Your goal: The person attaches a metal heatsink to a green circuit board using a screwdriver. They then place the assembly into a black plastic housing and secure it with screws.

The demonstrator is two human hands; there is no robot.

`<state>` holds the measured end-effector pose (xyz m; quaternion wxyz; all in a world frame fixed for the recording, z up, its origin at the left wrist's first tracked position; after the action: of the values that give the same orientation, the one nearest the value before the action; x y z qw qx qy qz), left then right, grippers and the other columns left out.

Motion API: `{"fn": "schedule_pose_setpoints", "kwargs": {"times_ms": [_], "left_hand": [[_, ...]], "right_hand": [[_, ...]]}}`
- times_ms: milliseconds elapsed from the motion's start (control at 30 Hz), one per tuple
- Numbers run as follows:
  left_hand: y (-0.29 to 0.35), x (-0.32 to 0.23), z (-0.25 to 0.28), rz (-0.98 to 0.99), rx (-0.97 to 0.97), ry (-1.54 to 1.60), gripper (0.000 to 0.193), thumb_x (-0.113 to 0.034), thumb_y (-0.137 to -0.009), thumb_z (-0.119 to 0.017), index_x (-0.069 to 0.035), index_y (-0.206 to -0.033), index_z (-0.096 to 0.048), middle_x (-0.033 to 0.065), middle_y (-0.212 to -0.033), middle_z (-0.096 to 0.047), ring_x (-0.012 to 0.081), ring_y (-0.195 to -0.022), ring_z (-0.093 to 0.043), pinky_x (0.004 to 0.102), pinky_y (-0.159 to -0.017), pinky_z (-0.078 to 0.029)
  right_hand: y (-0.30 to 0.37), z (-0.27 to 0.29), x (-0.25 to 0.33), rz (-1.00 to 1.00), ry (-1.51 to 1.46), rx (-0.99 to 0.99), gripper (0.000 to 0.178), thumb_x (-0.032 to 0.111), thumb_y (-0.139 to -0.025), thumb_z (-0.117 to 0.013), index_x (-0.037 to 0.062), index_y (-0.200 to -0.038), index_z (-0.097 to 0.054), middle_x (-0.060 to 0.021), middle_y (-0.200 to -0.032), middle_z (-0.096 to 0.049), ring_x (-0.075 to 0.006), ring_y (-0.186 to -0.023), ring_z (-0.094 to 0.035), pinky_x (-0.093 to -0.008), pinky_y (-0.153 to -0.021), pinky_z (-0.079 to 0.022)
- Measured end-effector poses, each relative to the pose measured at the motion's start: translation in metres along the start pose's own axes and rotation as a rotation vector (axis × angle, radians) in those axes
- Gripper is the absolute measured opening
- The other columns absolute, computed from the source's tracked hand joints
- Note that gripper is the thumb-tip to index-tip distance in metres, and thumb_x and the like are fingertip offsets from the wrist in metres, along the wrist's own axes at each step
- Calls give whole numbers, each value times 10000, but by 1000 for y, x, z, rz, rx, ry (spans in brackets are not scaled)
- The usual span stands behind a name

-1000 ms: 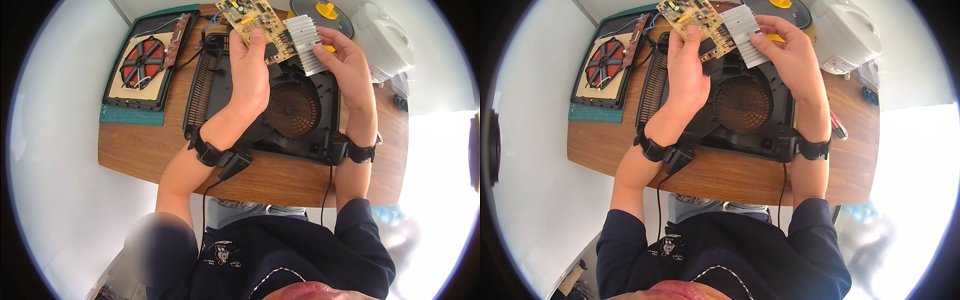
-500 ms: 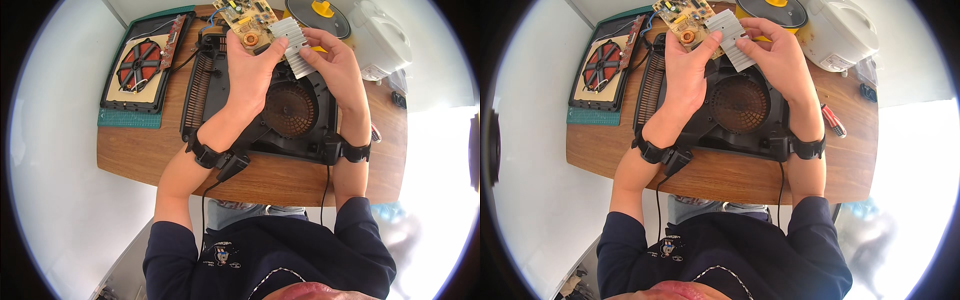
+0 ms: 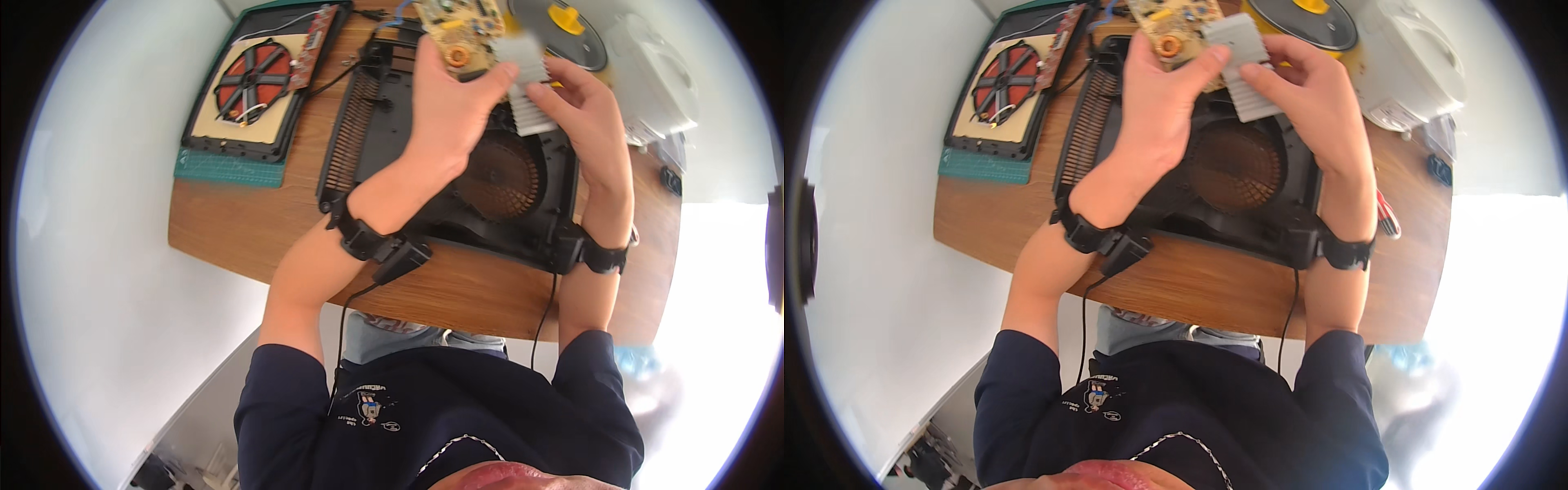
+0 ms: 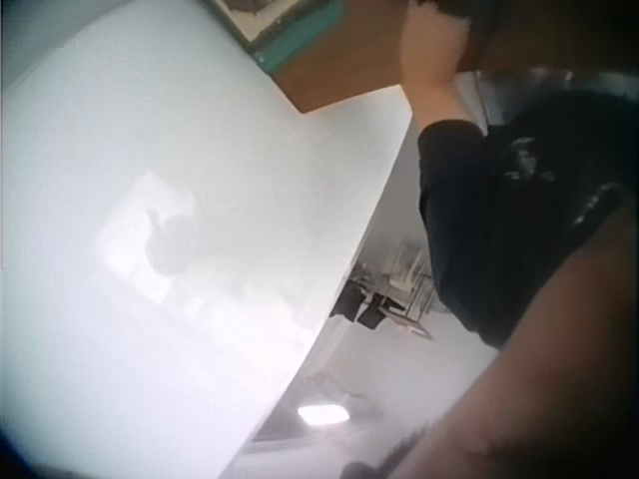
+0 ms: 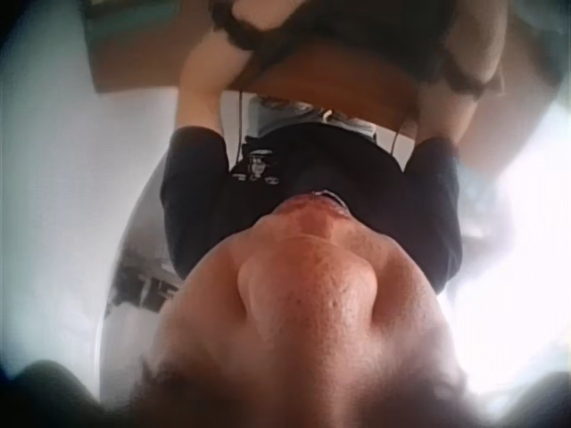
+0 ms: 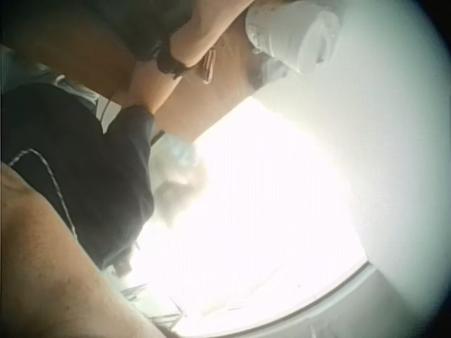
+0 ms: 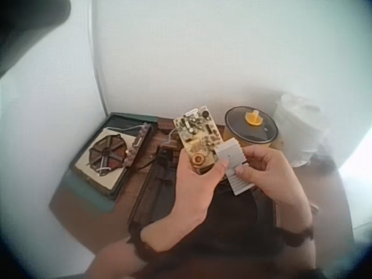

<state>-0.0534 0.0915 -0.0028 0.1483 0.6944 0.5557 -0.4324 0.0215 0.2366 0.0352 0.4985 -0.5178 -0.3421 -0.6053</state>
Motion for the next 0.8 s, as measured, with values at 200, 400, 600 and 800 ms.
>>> {"fn": "schedule_pose_setpoints", "kwargs": {"times_ms": [200,400,600,800], "left_hand": [[3,-2,-1,74,-10,17,464,13,-897,-752,-10,-1277,-485,94,-1218,-665,164,-1096,-673,325,-949,-568],[3,-1,-4,82,-2,12,463,19,-899,-745,-1,-1273,-473,102,-1216,-663,154,-1096,-665,322,-946,-566],[3,2,-4,102,-25,-44,469,7,-891,-754,12,-1260,-464,109,-1201,-660,152,-1096,-658,313,-929,-565],[1,1,-1,177,-71,-132,500,-26,-869,-777,28,-1242,-448,131,-1215,-634,160,-1118,-631,311,-929,-547]], "right_hand": [[-1,0,-4,-50,12,-5,402,131,-916,-763,-51,-1258,-652,-60,-1056,-713,-104,-936,-663,-262,-839,-530],[-1,3,0,-31,-5,-10,363,110,-921,-748,-41,-1236,-650,-57,-1075,-699,-109,-977,-651,-265,-879,-515],[3,8,0,-44,-2,-59,356,95,-924,-734,-36,-1242,-644,-66,-1095,-702,-119,-989,-650,-268,-901,-500],[-2,9,0,-114,47,-70,348,87,-925,-722,-38,-1241,-643,-62,-1082,-706,-115,-987,-647,-268,-903,-496]]}}
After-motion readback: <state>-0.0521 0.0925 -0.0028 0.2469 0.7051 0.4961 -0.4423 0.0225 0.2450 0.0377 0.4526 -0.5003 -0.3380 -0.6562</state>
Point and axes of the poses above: each hand's wrist, its own y-axis away from the middle knuckle, its own z-axis out of the back of the hand, x = y × z, the point moved 6 cm from there along -y, towards the middle knuckle
